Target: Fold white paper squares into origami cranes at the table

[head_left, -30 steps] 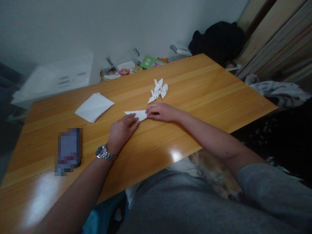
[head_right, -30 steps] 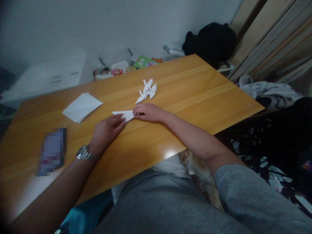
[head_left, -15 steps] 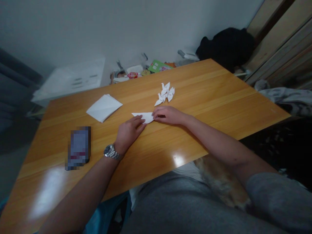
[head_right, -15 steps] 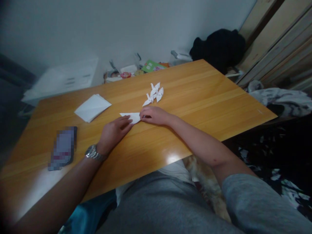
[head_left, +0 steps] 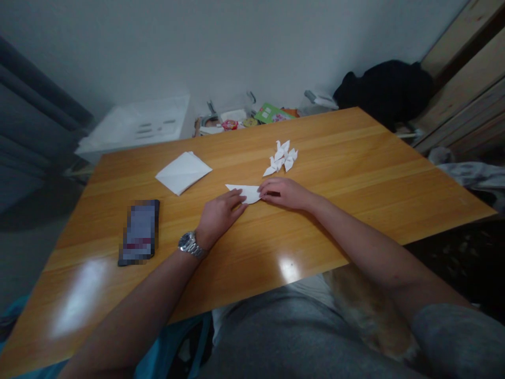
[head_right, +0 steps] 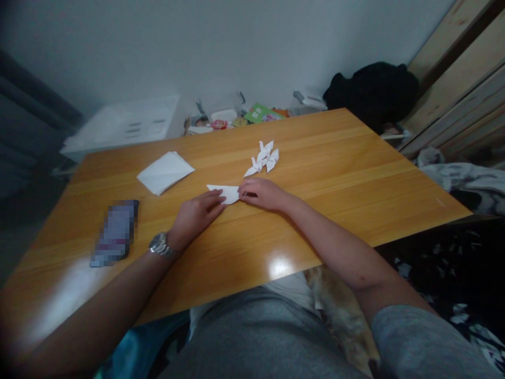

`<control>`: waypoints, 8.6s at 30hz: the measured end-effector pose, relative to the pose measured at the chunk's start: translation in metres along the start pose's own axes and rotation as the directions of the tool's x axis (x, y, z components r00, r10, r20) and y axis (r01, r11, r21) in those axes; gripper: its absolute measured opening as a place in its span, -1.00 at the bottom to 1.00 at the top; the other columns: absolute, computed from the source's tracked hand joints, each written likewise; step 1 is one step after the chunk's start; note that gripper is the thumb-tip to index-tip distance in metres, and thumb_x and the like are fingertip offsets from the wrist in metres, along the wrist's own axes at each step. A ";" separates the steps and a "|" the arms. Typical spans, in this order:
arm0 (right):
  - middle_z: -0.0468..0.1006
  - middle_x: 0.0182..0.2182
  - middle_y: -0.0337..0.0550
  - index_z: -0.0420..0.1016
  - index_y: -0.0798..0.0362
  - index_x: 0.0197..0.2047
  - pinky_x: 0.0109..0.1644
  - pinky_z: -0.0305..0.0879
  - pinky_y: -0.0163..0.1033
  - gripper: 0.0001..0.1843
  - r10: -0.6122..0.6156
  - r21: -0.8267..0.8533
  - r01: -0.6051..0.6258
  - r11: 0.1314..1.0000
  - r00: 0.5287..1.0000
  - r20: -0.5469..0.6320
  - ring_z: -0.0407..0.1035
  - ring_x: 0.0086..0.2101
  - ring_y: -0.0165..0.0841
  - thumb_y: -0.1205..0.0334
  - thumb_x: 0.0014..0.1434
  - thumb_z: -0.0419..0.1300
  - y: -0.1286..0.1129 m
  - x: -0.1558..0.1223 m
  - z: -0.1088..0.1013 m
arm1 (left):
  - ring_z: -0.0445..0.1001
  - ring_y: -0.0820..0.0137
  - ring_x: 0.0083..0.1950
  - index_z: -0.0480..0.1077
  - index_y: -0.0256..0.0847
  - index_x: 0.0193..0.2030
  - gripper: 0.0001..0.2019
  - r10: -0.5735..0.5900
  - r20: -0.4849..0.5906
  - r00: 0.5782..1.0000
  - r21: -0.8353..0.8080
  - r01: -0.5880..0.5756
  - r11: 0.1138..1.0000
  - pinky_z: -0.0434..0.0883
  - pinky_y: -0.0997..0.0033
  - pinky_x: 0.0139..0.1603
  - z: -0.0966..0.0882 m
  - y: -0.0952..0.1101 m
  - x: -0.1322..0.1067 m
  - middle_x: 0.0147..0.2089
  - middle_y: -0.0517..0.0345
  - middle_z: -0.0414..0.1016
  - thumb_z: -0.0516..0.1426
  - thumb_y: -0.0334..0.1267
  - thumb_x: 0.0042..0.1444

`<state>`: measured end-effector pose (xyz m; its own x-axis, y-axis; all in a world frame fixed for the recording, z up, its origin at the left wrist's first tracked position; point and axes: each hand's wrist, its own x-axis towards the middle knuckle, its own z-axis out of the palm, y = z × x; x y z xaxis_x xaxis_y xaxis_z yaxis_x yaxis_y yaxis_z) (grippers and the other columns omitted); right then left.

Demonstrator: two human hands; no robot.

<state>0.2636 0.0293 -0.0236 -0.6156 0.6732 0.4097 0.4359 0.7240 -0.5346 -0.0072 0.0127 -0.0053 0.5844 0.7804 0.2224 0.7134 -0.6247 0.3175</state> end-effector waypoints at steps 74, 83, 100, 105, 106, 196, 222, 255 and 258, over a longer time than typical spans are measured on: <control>0.46 -0.26 -0.08 0.51 0.04 -0.26 -0.05 0.28 -0.12 -0.94 0.351 -0.159 -0.400 0.903 0.898 -0.267 0.37 -0.17 -0.19 0.29 0.28 0.22 -0.021 0.016 0.032 | 0.47 0.23 0.30 0.51 -0.12 0.18 -0.63 0.371 0.117 0.921 -0.041 -0.369 0.929 0.40 0.14 0.34 -0.007 -0.004 -0.010 0.31 0.03 0.46 0.02 -0.07 0.44; 0.44 -0.25 -0.06 0.50 0.03 -0.23 -0.01 0.26 -0.07 -0.95 0.329 -0.238 -0.396 0.887 0.903 -0.278 0.34 -0.14 -0.14 0.27 0.29 0.21 -0.023 0.016 0.033 | 0.45 0.22 0.30 0.41 -0.10 0.30 -0.59 0.338 0.130 0.932 -0.040 -0.336 0.941 0.38 0.12 0.34 -0.008 -0.002 -0.010 0.31 0.01 0.46 0.03 -0.03 0.43; 0.45 -0.22 -0.03 0.47 0.01 -0.21 -0.01 0.25 -0.06 -0.95 0.345 -0.251 -0.407 0.878 0.903 -0.258 0.33 -0.12 -0.11 0.26 0.30 0.18 -0.024 0.016 0.034 | 0.41 0.14 0.29 0.39 -0.08 0.32 -0.58 0.364 0.181 0.913 0.009 -0.372 0.928 0.32 0.00 0.34 -0.012 0.003 -0.009 0.32 -0.03 0.42 0.04 -0.05 0.41; 0.45 -0.23 -0.03 0.48 0.02 -0.21 -0.02 0.24 -0.06 -0.93 0.340 -0.266 -0.404 0.875 0.905 -0.257 0.33 -0.13 -0.11 0.26 0.31 0.17 -0.025 0.017 0.033 | 0.42 0.18 0.30 0.40 -0.10 0.31 -0.59 0.340 0.181 0.923 -0.041 -0.338 0.940 0.31 0.04 0.36 -0.014 0.001 -0.008 0.32 -0.02 0.43 0.00 -0.05 0.44; 0.45 -0.23 -0.03 0.48 0.02 -0.21 -0.02 0.24 -0.06 -0.93 0.339 -0.270 -0.404 0.874 0.905 -0.256 0.34 -0.13 -0.11 0.26 0.31 0.17 -0.025 0.016 0.033 | 0.43 0.19 0.29 0.39 -0.11 0.31 -0.58 0.335 0.177 0.925 -0.055 -0.331 0.942 0.31 0.06 0.36 -0.014 0.001 -0.008 0.32 -0.03 0.44 -0.02 -0.06 0.45; 0.28 0.37 0.12 0.35 0.02 0.38 0.39 0.16 0.17 -0.48 0.104 -0.407 -0.031 0.913 0.982 0.156 0.15 0.35 -0.05 0.03 0.47 -0.02 -0.046 -0.039 0.005 | 0.35 0.17 0.31 0.37 -0.05 0.33 -0.56 0.345 0.206 0.916 0.054 -0.363 0.930 0.24 0.07 0.35 -0.011 0.005 -0.012 0.40 0.07 0.33 -0.06 0.00 0.46; 0.17 0.44 0.04 0.21 -0.01 0.45 0.43 0.09 0.15 -0.44 0.198 -0.473 -0.114 0.873 0.971 0.132 0.07 0.40 -0.12 0.01 0.49 -0.06 -0.048 -0.038 0.009 | 0.29 0.15 0.38 0.32 0.00 0.35 -0.52 0.315 0.237 0.919 0.076 -0.341 0.937 0.13 0.06 0.35 -0.014 0.005 -0.014 0.46 0.11 0.26 -0.09 0.09 0.45; 0.42 0.25 0.09 0.49 0.02 0.27 0.24 0.36 0.13 -0.52 0.317 -0.528 -0.315 0.789 0.944 -0.090 0.33 0.20 -0.04 0.11 0.49 -0.09 -0.052 -0.036 0.003 | 0.31 0.17 0.35 0.35 0.05 0.33 -0.55 0.303 0.222 0.927 0.058 -0.323 0.945 0.17 0.06 0.31 -0.014 0.007 -0.013 0.44 0.15 0.29 -0.06 0.07 0.44; 0.45 0.22 0.09 0.51 0.04 0.26 0.21 0.38 0.12 -0.51 0.325 -0.507 -0.348 0.789 0.936 -0.136 0.36 0.17 -0.05 0.12 0.49 -0.10 -0.050 -0.036 0.004 | 0.32 0.16 0.35 0.35 0.04 0.33 -0.56 0.303 0.219 0.927 0.060 -0.323 0.944 0.18 0.06 0.31 -0.015 0.008 -0.013 0.45 0.15 0.29 -0.06 0.06 0.44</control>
<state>0.2612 -0.0313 -0.0147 -0.3452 0.8858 0.3100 0.8907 0.4133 -0.1892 -0.0150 -0.0014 0.0080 0.8431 0.5282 0.1006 0.5079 -0.8438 0.1731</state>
